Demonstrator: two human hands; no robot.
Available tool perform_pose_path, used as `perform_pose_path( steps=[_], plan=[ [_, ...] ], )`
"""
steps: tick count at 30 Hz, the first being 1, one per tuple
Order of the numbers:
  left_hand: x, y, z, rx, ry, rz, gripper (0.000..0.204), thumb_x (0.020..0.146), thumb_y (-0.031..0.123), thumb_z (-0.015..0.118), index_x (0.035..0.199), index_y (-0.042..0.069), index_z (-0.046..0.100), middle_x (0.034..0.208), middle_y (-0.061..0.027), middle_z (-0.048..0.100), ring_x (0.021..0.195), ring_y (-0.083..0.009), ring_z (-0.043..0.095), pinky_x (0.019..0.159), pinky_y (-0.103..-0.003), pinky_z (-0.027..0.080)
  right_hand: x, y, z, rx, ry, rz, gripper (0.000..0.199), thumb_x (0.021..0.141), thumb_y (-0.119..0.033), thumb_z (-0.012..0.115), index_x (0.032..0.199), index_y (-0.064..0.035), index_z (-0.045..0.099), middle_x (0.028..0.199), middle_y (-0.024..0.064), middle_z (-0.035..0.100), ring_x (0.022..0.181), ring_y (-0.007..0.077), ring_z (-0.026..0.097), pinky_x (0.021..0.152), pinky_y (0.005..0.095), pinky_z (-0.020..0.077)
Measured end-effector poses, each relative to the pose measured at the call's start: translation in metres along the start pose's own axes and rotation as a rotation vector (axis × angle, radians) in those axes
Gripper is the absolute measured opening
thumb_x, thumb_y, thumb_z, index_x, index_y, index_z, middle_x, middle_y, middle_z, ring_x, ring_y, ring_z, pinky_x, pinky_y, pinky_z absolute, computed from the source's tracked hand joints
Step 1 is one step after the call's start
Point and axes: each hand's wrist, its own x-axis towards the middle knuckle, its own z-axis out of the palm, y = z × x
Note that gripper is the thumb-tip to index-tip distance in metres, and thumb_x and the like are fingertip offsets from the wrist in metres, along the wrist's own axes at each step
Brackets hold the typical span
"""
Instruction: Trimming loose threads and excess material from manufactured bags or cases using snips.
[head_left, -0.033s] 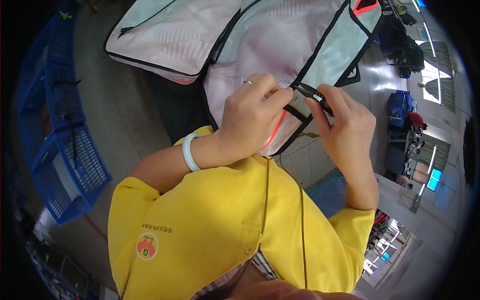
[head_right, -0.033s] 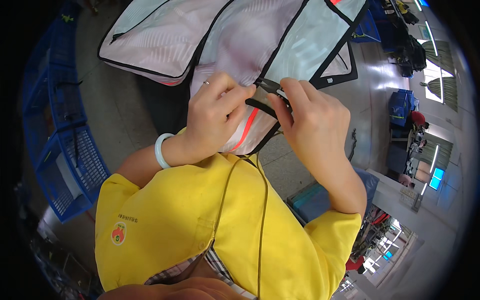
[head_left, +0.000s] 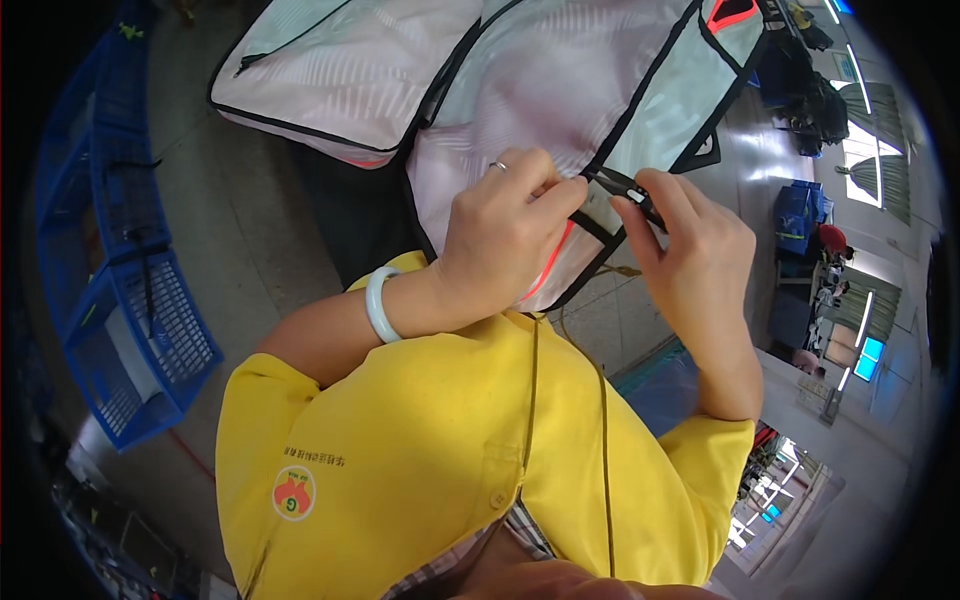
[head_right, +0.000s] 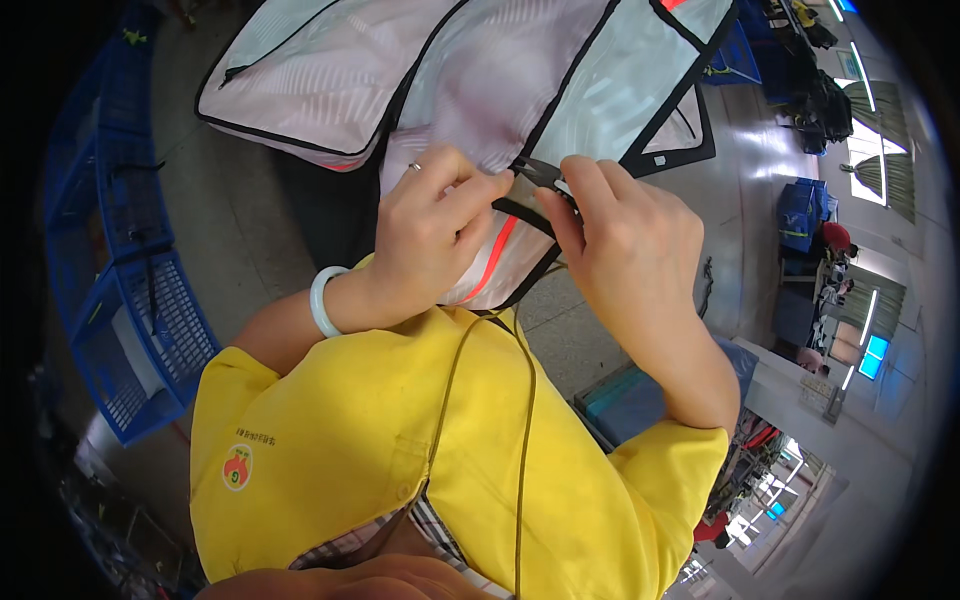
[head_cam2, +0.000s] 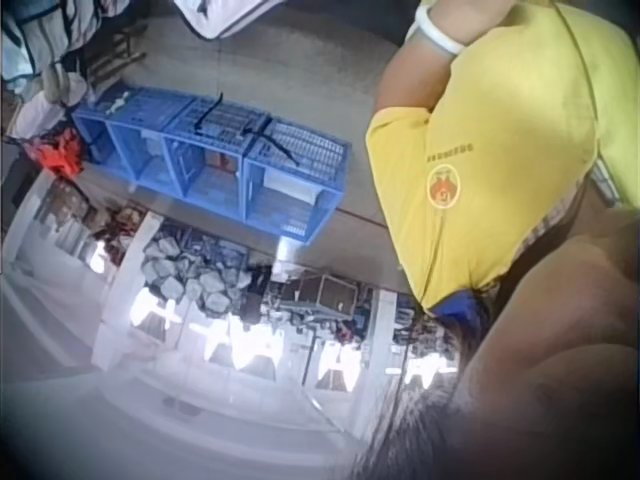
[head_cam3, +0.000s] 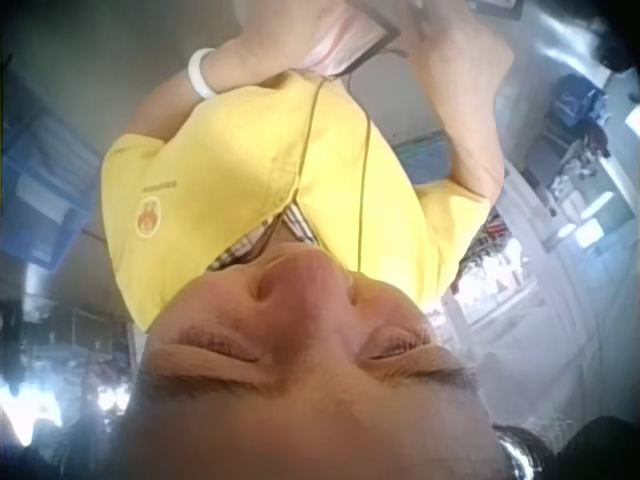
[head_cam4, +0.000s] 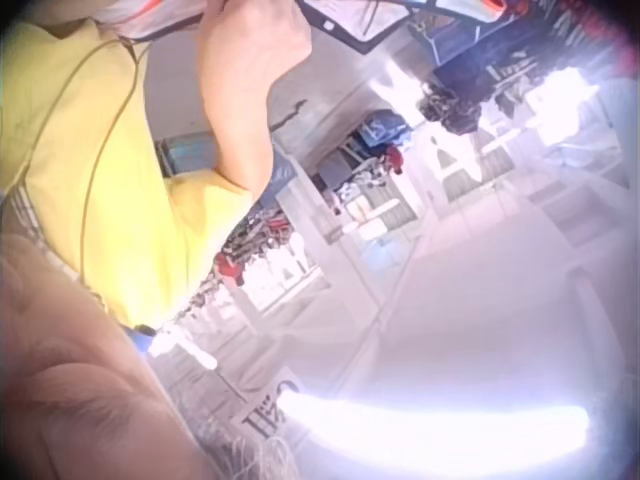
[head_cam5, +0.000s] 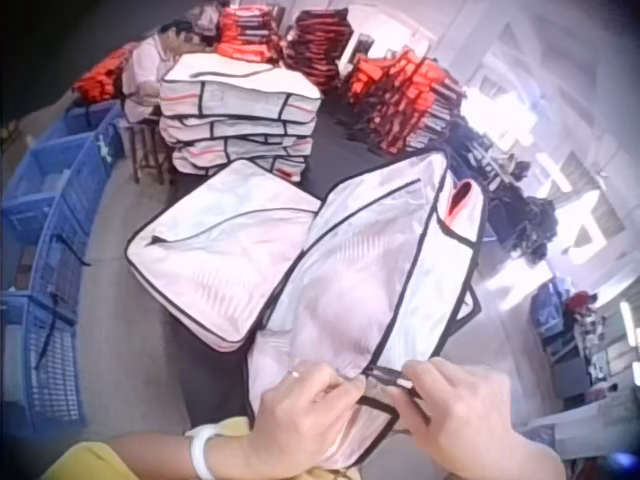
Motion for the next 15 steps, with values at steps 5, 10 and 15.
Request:
perform_pose_path(
  steps=[5, 10, 15],
  plan=[
    [-0.002, 0.001, 0.007, 0.032, -0.013, 0.028, 0.028, 0.065, -0.006, 0.067, 0.09, 0.005, 0.069, 0.076, -0.005, 0.052, 0.067, -0.0215, 0.055, 0.057, -0.033, 0.045, 0.01, -0.002, -0.013, -0.136, -0.105, -0.076, 0.023, 0.08, -0.022, 0.071, 0.076, -0.009, 0.052, 0.064, 0.0032, 0.054, 0.054, 0.0224, 0.058, 0.047, 0.0338, 0.0425],
    [-0.001, 0.003, 0.01, 0.019, 0.009, 0.031, 0.028, 0.064, -0.006, 0.067, 0.09, 0.005, 0.069, 0.075, -0.0042, 0.052, 0.067, -0.0211, 0.055, 0.057, -0.032, 0.045, 0.017, -0.002, -0.02, -0.203, -0.185, -0.109, 0.022, 0.08, -0.022, 0.07, 0.076, -0.0085, 0.052, 0.063, 0.0036, 0.056, 0.054, 0.0237, 0.06, 0.045, 0.0341, 0.0436],
    [-0.002, 0.0, 0.004, 0.015, -0.003, 0.039, 0.027, 0.064, -0.006, 0.067, 0.09, 0.004, 0.068, 0.075, -0.0047, 0.052, 0.067, -0.021, 0.055, 0.056, -0.032, 0.045, 0.019, -0.004, -0.019, -0.154, -0.206, -0.086, 0.023, 0.081, -0.022, 0.069, 0.077, -0.0079, 0.052, 0.064, 0.0046, 0.058, 0.054, 0.0252, 0.061, 0.045, 0.0346, 0.044]
  ],
)
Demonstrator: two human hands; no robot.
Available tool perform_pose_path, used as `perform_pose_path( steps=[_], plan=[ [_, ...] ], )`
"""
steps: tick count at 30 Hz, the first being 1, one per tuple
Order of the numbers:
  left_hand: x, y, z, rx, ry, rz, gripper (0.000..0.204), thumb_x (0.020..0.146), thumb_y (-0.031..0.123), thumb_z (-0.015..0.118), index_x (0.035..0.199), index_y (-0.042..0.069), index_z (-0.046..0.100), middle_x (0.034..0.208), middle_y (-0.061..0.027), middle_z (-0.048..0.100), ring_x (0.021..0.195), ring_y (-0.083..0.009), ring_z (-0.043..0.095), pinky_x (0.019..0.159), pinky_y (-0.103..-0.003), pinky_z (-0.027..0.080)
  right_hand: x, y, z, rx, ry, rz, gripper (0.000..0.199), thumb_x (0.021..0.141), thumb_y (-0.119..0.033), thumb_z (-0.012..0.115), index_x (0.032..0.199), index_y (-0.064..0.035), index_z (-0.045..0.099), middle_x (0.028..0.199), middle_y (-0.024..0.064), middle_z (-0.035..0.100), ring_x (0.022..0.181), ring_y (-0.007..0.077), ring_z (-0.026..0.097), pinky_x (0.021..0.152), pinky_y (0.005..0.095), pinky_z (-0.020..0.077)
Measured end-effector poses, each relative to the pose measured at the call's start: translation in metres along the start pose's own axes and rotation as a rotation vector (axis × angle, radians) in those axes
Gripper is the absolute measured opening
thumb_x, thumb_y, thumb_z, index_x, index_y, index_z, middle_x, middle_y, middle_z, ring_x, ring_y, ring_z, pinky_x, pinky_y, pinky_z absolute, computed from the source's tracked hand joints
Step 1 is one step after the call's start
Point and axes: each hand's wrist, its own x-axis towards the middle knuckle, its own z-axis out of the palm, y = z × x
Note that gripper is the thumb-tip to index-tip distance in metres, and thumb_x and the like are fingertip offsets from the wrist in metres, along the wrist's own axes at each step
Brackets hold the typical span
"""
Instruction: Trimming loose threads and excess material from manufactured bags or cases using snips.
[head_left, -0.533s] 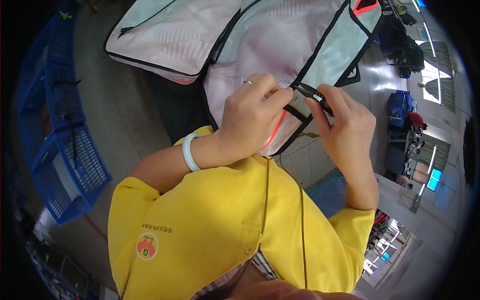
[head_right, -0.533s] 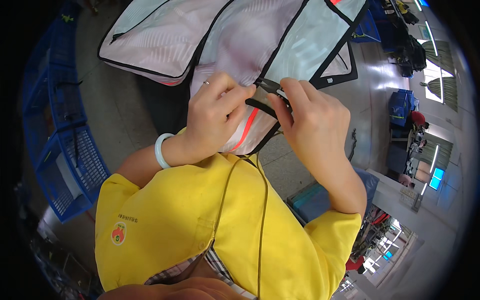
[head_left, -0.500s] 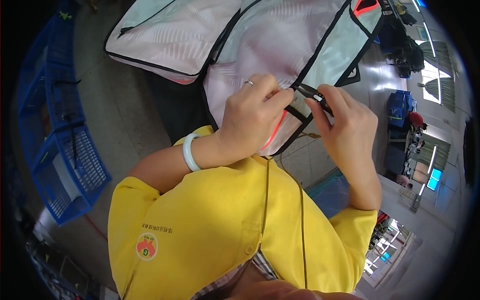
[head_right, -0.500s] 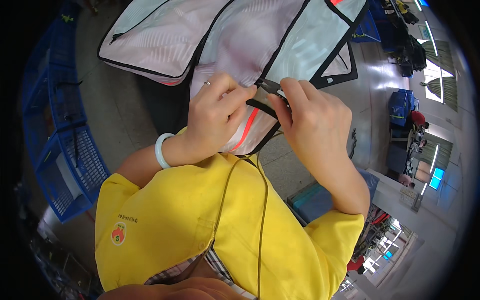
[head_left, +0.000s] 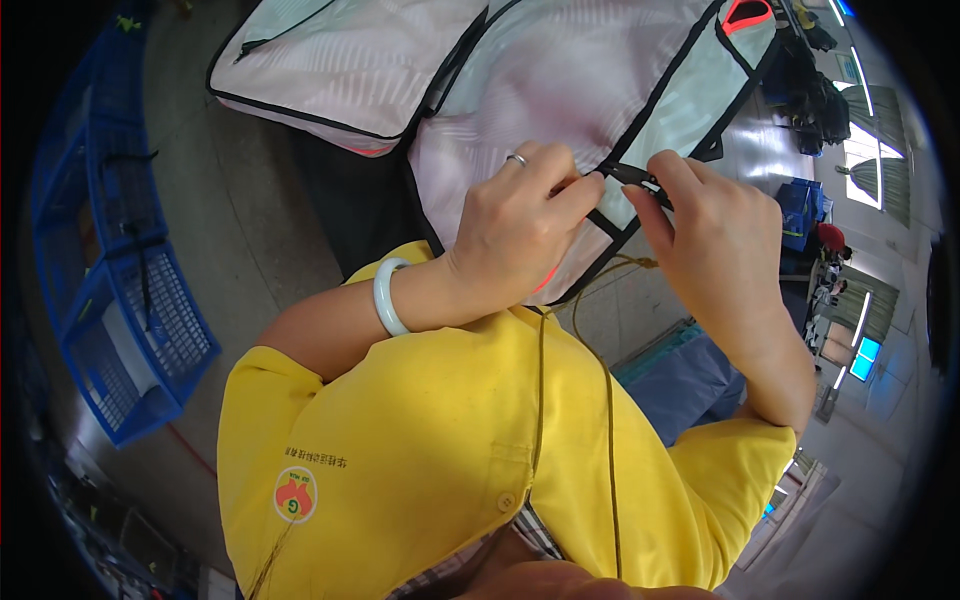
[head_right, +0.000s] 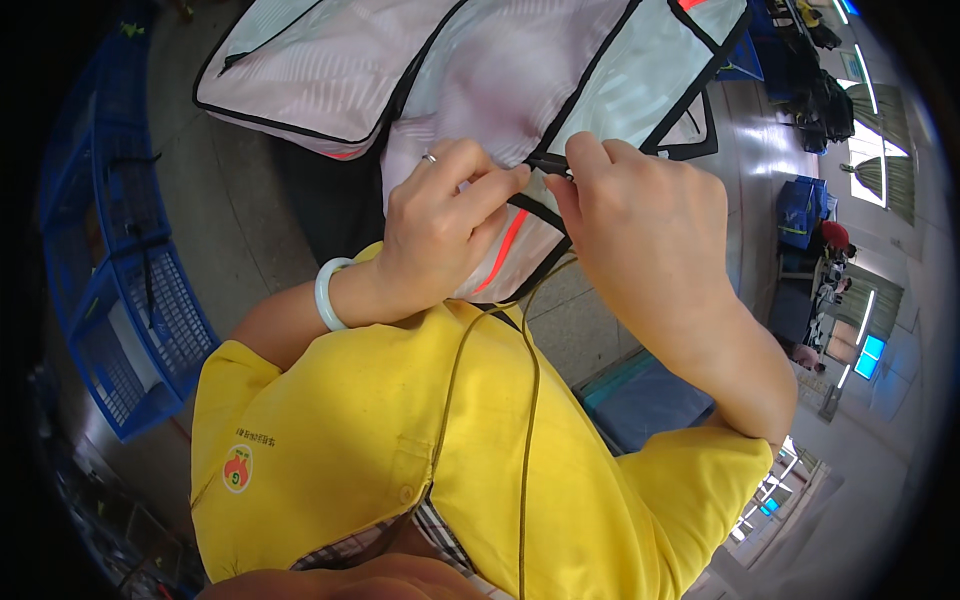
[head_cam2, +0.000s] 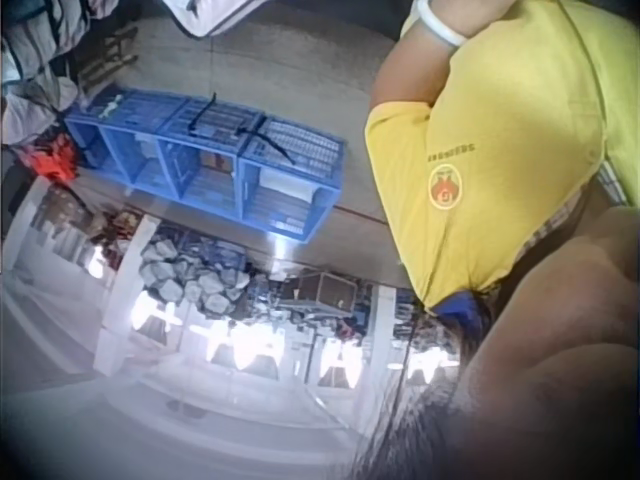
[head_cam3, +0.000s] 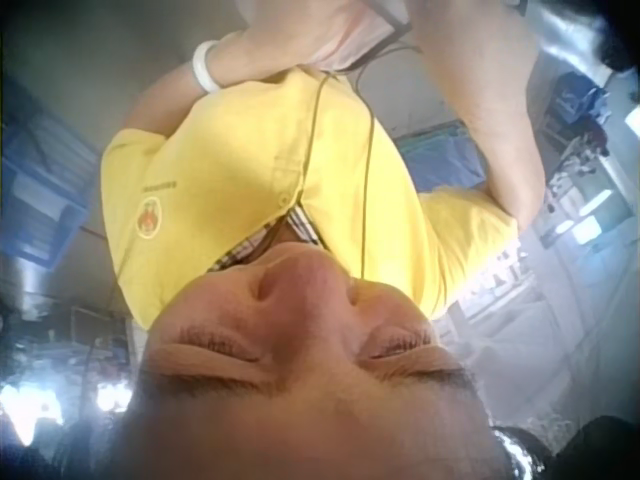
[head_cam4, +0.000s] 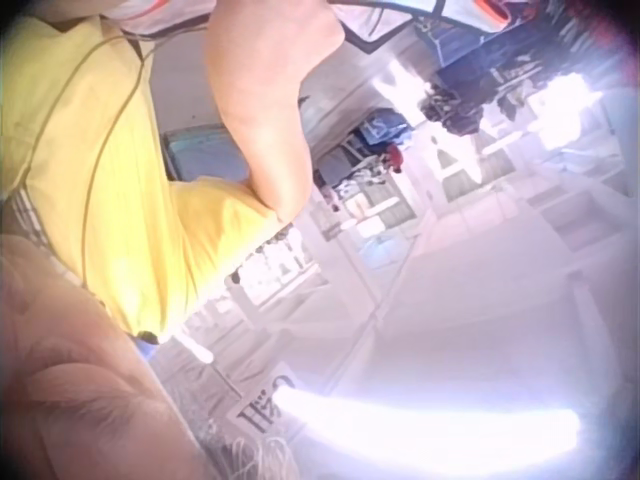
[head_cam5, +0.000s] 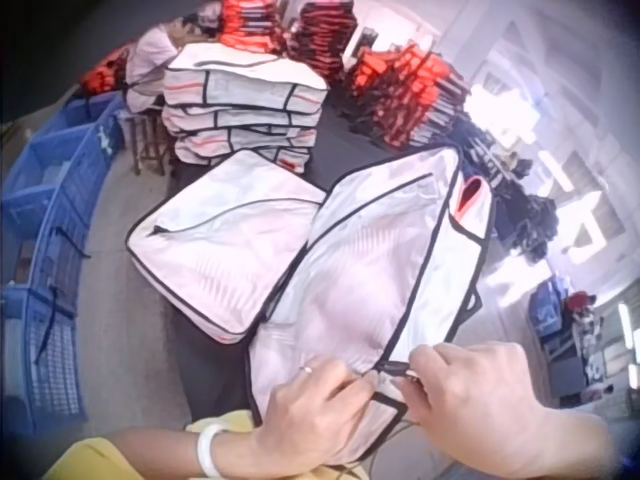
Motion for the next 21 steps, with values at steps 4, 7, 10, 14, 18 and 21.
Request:
perform_pose_path(
  steps=[4, 7, 10, 14, 18, 21],
  plan=[
    [-0.002, -0.002, -0.002, -0.001, 0.005, -0.005, 0.027, 0.064, -0.006, 0.067, 0.09, 0.004, 0.068, 0.076, -0.0048, 0.052, 0.068, -0.0209, 0.055, 0.056, -0.032, 0.046, 0.003, -0.004, 0.001, -0.025, 0.014, -0.024, 0.023, 0.081, -0.022, 0.069, 0.077, -0.0084, 0.052, 0.063, 0.0041, 0.057, 0.054, 0.0236, 0.061, 0.045, 0.0337, 0.0443],
    [0.0, -0.002, 0.0, -0.001, 0.01, -0.003, 0.027, 0.064, -0.006, 0.067, 0.089, 0.004, 0.068, 0.076, -0.0046, 0.053, 0.069, -0.0208, 0.056, 0.057, -0.032, 0.047, 0.004, -0.005, 0.002, -0.091, 0.018, -0.063, 0.022, 0.08, -0.021, 0.069, 0.076, -0.0091, 0.051, 0.062, 0.0033, 0.056, 0.054, 0.0216, 0.061, 0.046, 0.0327, 0.0445],
    [0.001, -0.002, 0.003, -0.01, 0.009, 0.0, 0.026, 0.064, -0.005, 0.068, 0.089, 0.004, 0.068, 0.076, -0.0043, 0.053, 0.069, -0.0208, 0.056, 0.057, -0.032, 0.047, 0.005, -0.002, 0.0, -0.141, 0.015, -0.08, 0.022, 0.08, -0.021, 0.069, 0.076, -0.0096, 0.051, 0.061, 0.0025, 0.054, 0.054, 0.02, 0.061, 0.046, 0.032, 0.0448],
    [0.001, -0.003, 0.004, 0.004, 0.01, 0.013, 0.025, 0.065, -0.004, 0.068, 0.089, 0.005, 0.068, 0.076, -0.0039, 0.053, 0.069, -0.0208, 0.056, 0.057, -0.032, 0.047, 0.006, 0.002, -0.003, -0.126, 0.042, -0.091, 0.022, 0.081, -0.021, 0.069, 0.076, -0.0098, 0.05, 0.061, 0.0026, 0.054, 0.053, 0.0209, 0.06, 0.045, 0.0326, 0.0437],
    [0.001, -0.005, 0.002, 0.007, 0.007, 0.025, 0.025, 0.065, -0.005, 0.067, 0.089, 0.004, 0.068, 0.077, -0.0047, 0.053, 0.069, -0.0214, 0.056, 0.056, -0.032, 0.047, 0.001, 0.007, -0.004, -0.033, 0.154, 0.07, 0.021, 0.084, -0.023, 0.068, 0.079, -0.0098, 0.052, 0.061, 0.0034, 0.054, 0.052, 0.023, 0.058, 0.044, 0.0344, 0.0407],
    [-0.001, -0.009, -0.002, -0.013, 0.022, 0.018, 0.025, 0.069, -0.006, 0.066, 0.091, 0.005, 0.068, 0.08, -0.0057, 0.055, 0.068, -0.0199, 0.056, 0.057, -0.03, 0.047, -0.001, 0.014, 0.005, 0.091, 0.214, 0.139, 0.018, 0.084, -0.021, 0.07, 0.086, -0.0089, 0.057, 0.064, 0.0046, 0.057, 0.05, 0.0216, 0.057, 0.045, 0.0328, 0.0412]
  ],
)
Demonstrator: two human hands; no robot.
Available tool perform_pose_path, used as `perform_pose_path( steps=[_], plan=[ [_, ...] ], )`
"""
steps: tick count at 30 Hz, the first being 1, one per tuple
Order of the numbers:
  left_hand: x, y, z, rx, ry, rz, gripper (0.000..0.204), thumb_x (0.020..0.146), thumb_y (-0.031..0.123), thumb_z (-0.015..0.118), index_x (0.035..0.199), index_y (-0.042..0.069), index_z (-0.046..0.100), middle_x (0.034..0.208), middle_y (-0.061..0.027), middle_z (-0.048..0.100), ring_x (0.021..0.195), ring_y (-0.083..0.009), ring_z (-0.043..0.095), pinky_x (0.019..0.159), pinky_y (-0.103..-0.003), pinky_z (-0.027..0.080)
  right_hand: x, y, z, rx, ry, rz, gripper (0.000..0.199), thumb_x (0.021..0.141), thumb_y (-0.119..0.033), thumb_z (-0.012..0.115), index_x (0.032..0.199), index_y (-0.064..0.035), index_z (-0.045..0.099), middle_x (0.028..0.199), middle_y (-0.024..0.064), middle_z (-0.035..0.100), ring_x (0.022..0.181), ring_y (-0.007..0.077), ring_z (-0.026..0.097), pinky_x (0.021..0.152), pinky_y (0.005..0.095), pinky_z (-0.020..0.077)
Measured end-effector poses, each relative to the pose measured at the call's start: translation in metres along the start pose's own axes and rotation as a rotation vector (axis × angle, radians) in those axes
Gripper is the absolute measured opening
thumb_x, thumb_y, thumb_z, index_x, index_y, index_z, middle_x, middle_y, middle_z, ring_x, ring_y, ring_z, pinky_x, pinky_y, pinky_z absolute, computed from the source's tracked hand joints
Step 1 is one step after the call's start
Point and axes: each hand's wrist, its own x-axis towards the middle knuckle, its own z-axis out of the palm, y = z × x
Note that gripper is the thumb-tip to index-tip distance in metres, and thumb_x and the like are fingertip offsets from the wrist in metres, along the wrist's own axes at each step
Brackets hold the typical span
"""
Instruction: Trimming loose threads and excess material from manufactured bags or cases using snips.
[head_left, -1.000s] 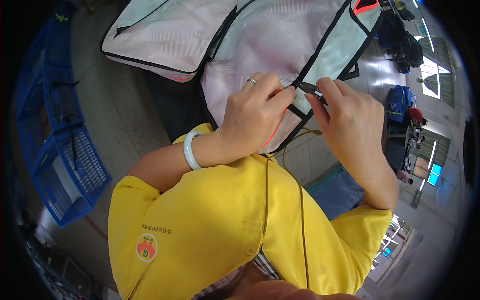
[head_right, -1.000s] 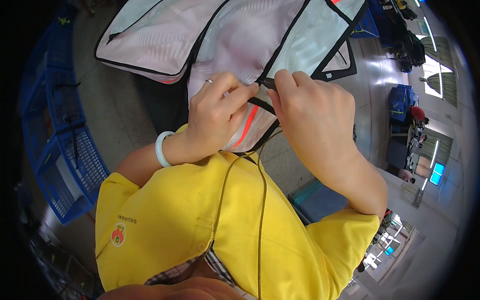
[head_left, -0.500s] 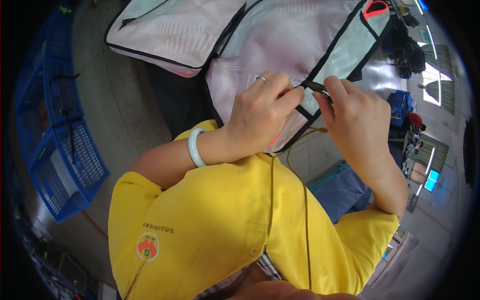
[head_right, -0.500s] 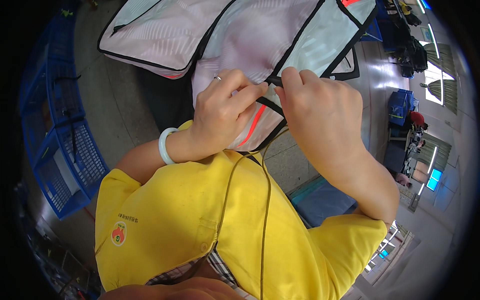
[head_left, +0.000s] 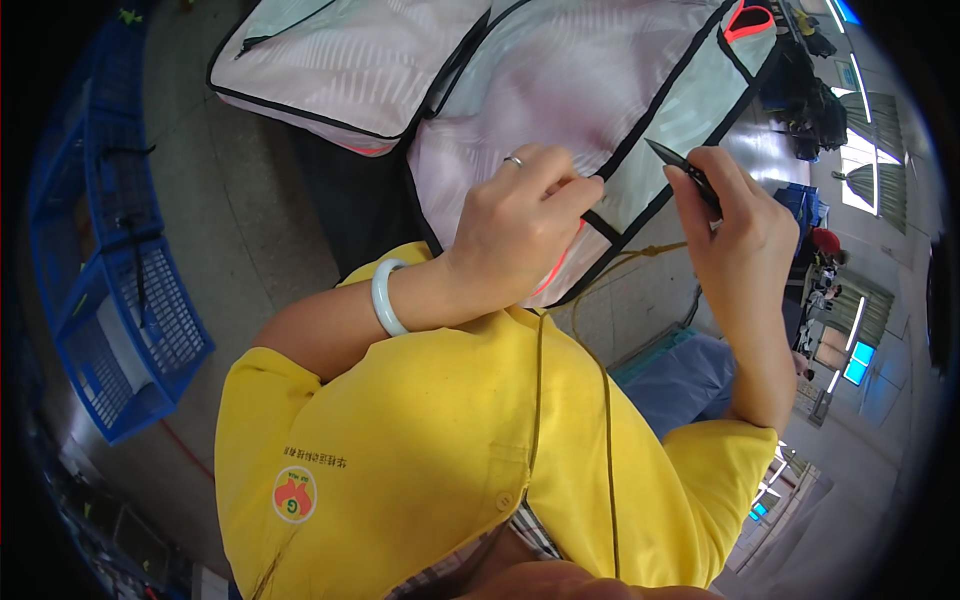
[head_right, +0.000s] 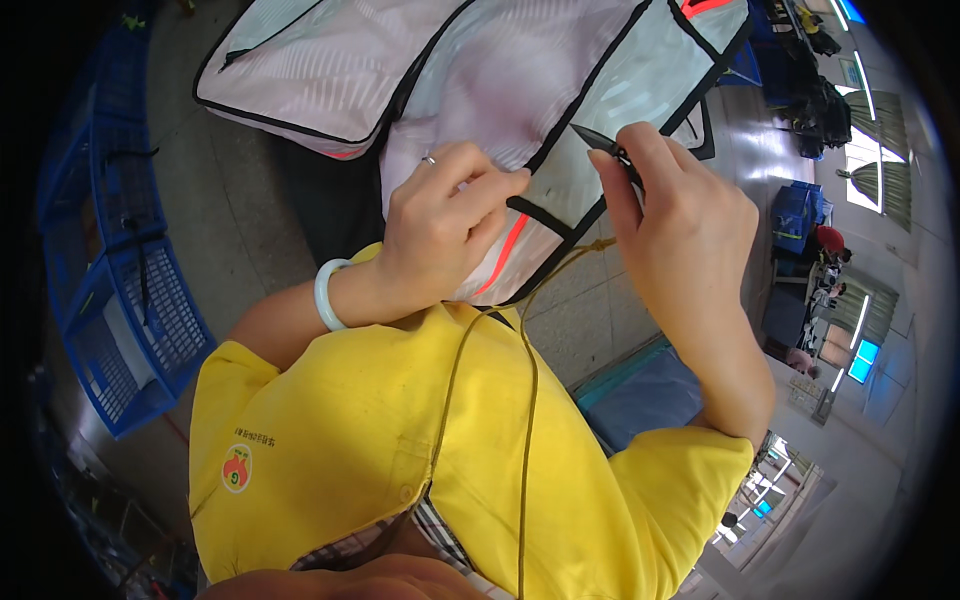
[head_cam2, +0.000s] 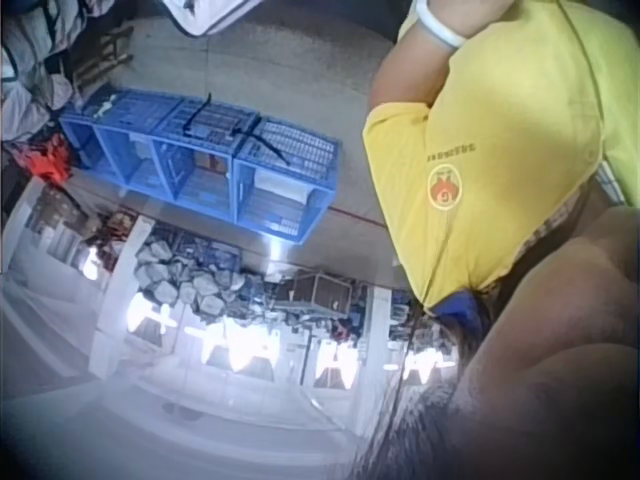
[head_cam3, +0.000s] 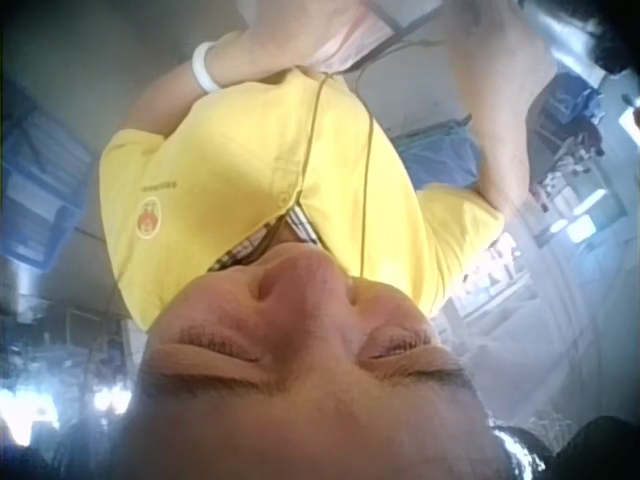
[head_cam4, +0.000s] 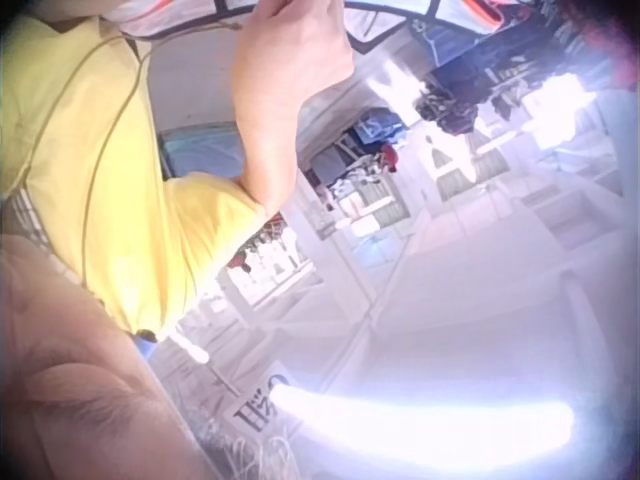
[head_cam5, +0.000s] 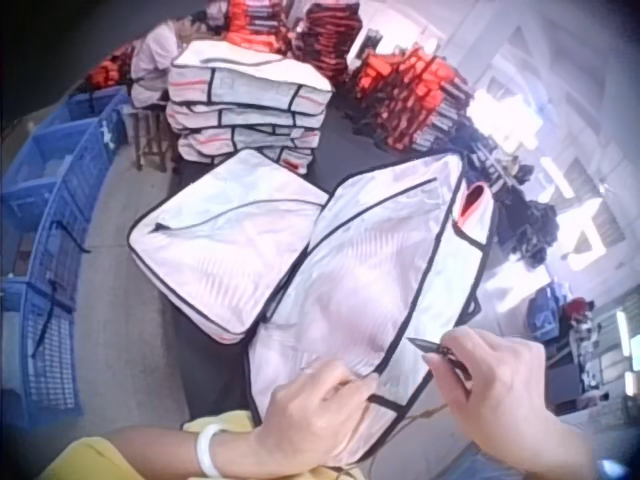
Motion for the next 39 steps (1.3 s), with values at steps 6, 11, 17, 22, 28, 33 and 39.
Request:
perform_pose_path(
  steps=[6, 11, 17, 22, 28, 33, 39],
  plan=[
    [0.001, -0.01, -0.009, -0.66, -0.113, -0.636, 0.029, 0.081, -0.002, 0.061, 0.109, 0.003, 0.064, 0.102, -0.007, 0.062, 0.078, -0.0147, 0.059, 0.065, -0.025, 0.049, -0.023, 0.005, 0.046, 0.541, 0.193, 0.174, 0.02, 0.081, -0.013, 0.074, 0.095, -0.0042, 0.062, 0.068, 0.0084, 0.059, 0.056, 0.0189, 0.057, 0.054, 0.0275, 0.0454],
    [0.011, -0.017, -0.015, -1.065, -0.219, -0.869, 0.036, 0.09, 0.005, 0.058, 0.125, -0.003, 0.055, 0.108, -0.0042, 0.061, 0.089, -0.0082, 0.058, 0.079, -0.021, 0.046, -0.025, 0.007, 0.068, 0.428, 0.28, 0.0, 0.026, 0.075, -0.016, 0.077, 0.095, -0.0065, 0.063, 0.07, 0.0053, 0.061, 0.055, 0.0201, 0.055, 0.053, 0.03, 0.0416],
    [0.018, -0.023, -0.016, -1.252, -0.212, -0.956, 0.036, 0.092, 0.005, 0.054, 0.127, -0.002, 0.052, 0.112, -0.005, 0.061, 0.1, -0.0106, 0.058, 0.086, -0.024, 0.046, -0.005, 0.001, 0.074, 0.326, 0.291, -0.113, 0.023, 0.075, -0.016, 0.077, 0.091, -0.0073, 0.064, 0.073, 0.0048, 0.062, 0.057, 0.0219, 0.056, 0.054, 0.0311, 0.0404],
    [0.024, -0.027, -0.015, -1.24, -0.231, -0.991, 0.036, 0.092, 0.004, 0.053, 0.127, -0.002, 0.052, 0.115, -0.007, 0.061, 0.103, -0.0123, 0.058, 0.088, -0.026, 0.047, -0.003, 0.015, 0.074, 0.374, 0.389, -0.11, 0.021, 0.076, -0.018, 0.075, 0.089, -0.0072, 0.062, 0.068, 0.0041, 0.057, 0.054, 0.0192, 0.054, 0.052, 0.0288, 0.0385],
    [0.026, -0.017, -0.026, -1.068, -0.175, -0.951, 0.037, 0.091, 0.002, 0.054, 0.127, -0.002, 0.052, 0.115, -0.0066, 0.06, 0.102, -0.0127, 0.058, 0.087, -0.026, 0.047, -0.011, 0.041, 0.084, 1.089, 0.765, 0.517, 0.023, 0.083, -0.01, 0.073, 0.096, -0.0045, 0.054, 0.069, -0.0059, 0.044, 0.06, 0.0027, 0.037, 0.053, 0.0189, 0.0336],
    [0.028, -0.019, -0.038, -0.975, -0.113, -0.959, 0.036, 0.091, 0.0, 0.055, 0.126, -0.003, 0.052, 0.113, -0.0071, 0.06, 0.1, -0.0132, 0.058, 0.088, -0.027, 0.047, 0.009, 0.056, 0.104, 1.642, 0.64, 0.757, 0.013, 0.086, -0.007, 0.068, 0.089, -0.0061, 0.055, 0.066, -0.0086, 0.041, 0.058, 0.0011, 0.037, 0.051, 0.0189, 0.0273],
    [0.037, -0.011, -0.052, -0.899, -0.014, -0.931, 0.036, 0.09, -0.002, 0.056, 0.125, -0.004, 0.053, 0.116, -0.0104, 0.062, 0.104, -0.0145, 0.059, 0.091, -0.028, 0.047, 0.009, 0.024, 0.101, 1.875, 0.572, 0.643, 0.009, 0.09, -0.01, 0.063, 0.09, -0.0059, 0.056, 0.068, -0.0071, 0.046, 0.057, 0.002, 0.041, 0.051, 0.0189, 0.0307]
  ],
)
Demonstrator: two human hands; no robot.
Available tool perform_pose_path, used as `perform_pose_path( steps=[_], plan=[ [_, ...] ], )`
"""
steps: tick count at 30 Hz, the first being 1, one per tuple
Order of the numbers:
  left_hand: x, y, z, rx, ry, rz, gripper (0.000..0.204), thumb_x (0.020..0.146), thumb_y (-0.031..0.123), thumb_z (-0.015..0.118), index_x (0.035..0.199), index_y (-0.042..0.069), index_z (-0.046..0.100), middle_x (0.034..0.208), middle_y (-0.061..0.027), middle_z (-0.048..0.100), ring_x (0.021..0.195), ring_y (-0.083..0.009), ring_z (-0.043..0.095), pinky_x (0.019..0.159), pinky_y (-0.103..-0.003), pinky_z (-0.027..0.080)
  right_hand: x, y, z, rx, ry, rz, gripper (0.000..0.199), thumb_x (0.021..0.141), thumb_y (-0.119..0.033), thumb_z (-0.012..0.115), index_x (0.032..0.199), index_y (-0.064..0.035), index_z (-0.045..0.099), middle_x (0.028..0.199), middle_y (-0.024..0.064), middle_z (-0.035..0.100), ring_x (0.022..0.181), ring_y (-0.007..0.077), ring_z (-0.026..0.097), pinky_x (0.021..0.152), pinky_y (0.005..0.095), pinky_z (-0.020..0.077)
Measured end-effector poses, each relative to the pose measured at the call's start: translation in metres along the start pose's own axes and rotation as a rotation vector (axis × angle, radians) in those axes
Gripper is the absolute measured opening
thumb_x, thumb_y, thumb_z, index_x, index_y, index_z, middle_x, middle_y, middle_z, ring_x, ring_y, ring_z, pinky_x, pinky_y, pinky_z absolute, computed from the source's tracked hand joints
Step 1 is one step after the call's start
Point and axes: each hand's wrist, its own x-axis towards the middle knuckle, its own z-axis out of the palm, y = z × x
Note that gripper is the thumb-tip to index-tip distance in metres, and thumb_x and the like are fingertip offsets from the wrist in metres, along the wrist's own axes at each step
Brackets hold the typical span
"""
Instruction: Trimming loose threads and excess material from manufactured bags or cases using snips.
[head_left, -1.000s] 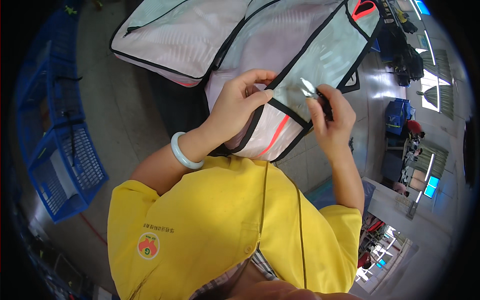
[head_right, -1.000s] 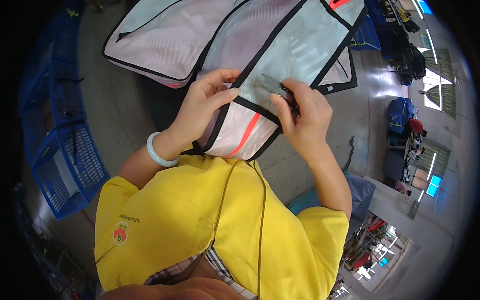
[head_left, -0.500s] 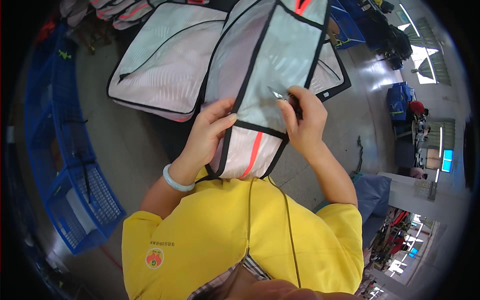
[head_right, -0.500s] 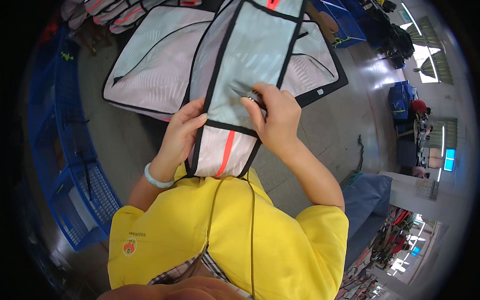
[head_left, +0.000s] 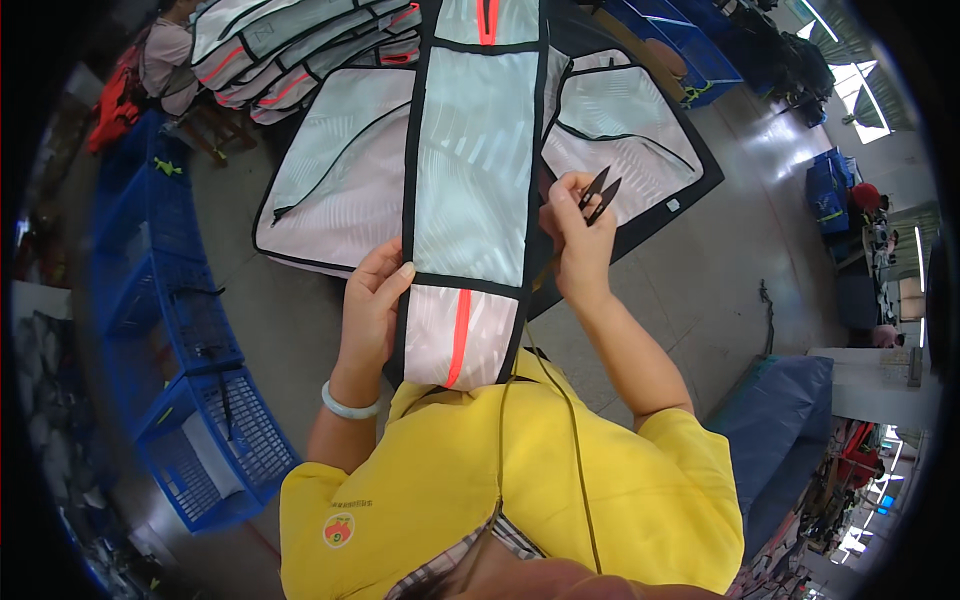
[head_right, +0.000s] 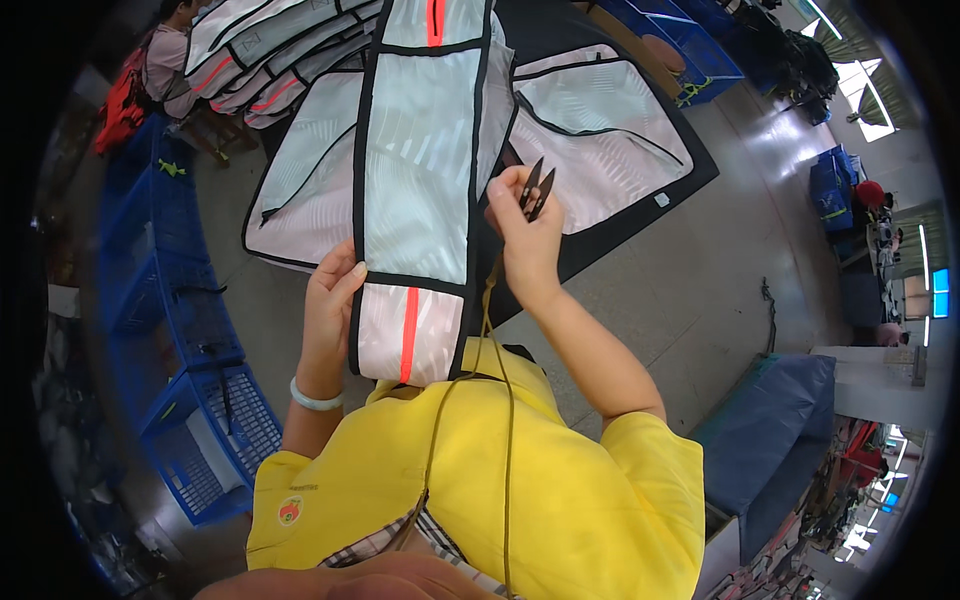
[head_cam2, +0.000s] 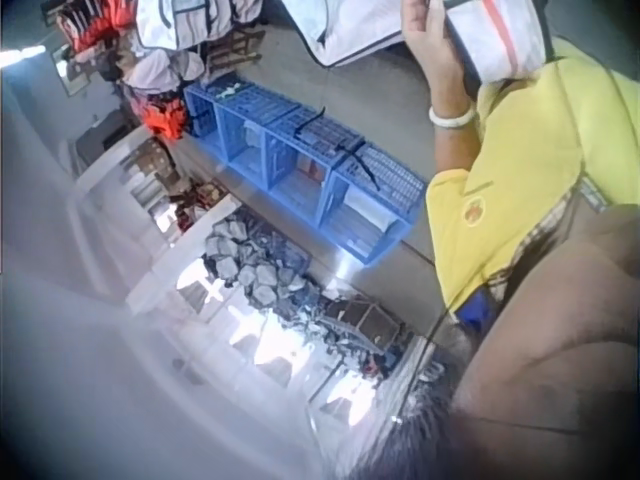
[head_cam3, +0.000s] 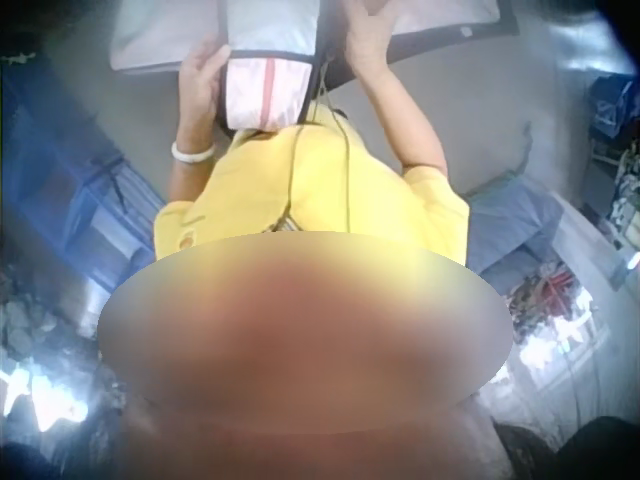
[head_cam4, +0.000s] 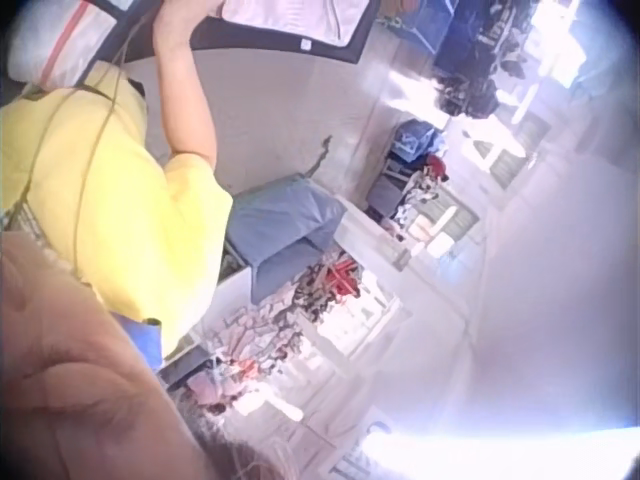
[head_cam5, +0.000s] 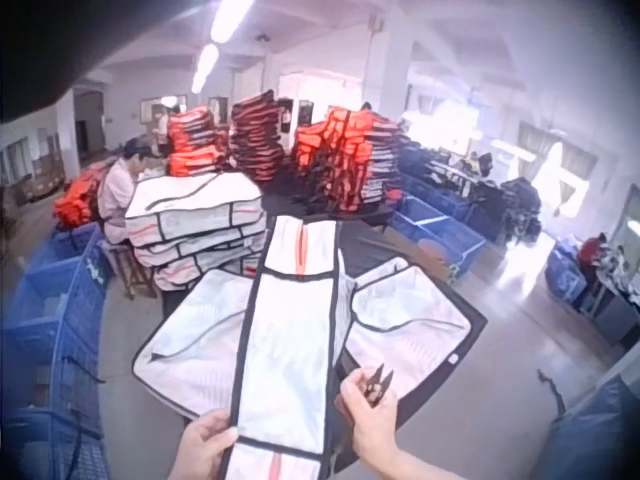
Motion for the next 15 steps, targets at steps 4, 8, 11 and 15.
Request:
perform_pose_path(
  steps=[4, 8, 11, 15],
  plan=[
    [-0.004, -0.003, -0.01, 0.104, 0.088, 0.108, 0.034, 0.089, -0.001, 0.057, 0.123, -0.005, 0.054, 0.113, -0.0095, 0.063, 0.102, -0.0148, 0.06, 0.091, -0.028, 0.047, -0.037, 0.013, 0.01, 0.036, -0.154, 0.049, 0.018, 0.089, -0.007, 0.063, 0.104, -0.004, 0.052, 0.076, -0.0056, 0.048, 0.065, 0.0014, 0.043, 0.057, 0.0182, 0.0342],
    [-0.007, 0.023, -0.047, 0.267, 0.15, 0.16, 0.036, 0.088, 0.0, 0.06, 0.124, -0.003, 0.055, 0.114, -0.0078, 0.062, 0.105, -0.0142, 0.058, 0.093, -0.027, 0.045, -0.069, 0.038, 0.036, 0.13, -0.306, 0.05, 0.043, 0.086, -0.001, 0.064, 0.127, -0.0027, 0.051, 0.079, -0.0044, 0.049, 0.065, 0.0014, 0.04, 0.059, 0.0174, 0.0319],
    [-0.011, 0.028, -0.079, 0.377, 0.174, 0.21, 0.038, 0.087, -0.001, 0.062, 0.124, -0.002, 0.055, 0.115, -0.0061, 0.061, 0.106, -0.014, 0.057, 0.094, -0.027, 0.044, -0.08, 0.049, 0.035, 0.059, -0.523, 0.084, 0.048, 0.084, 0.005, 0.063, 0.13, -0.0048, 0.055, 0.079, -0.0049, 0.052, 0.062, 0.0004, 0.036, 0.058, 0.0168, 0.0304],
    [-0.017, 0.044, -0.113, 0.471, 0.291, 0.15, 0.038, 0.088, 0.001, 0.062, 0.125, -0.002, 0.054, 0.115, -0.0067, 0.061, 0.106, -0.0139, 0.058, 0.094, -0.026, 0.045, -0.084, 0.061, 0.044, -0.033, -0.678, 0.13, 0.035, 0.086, 0.002, 0.063, 0.12, -0.0054, 0.064, 0.086, -0.0018, 0.061, 0.068, 0.002, 0.048, 0.061, 0.0173, 0.0394]
  ],
)
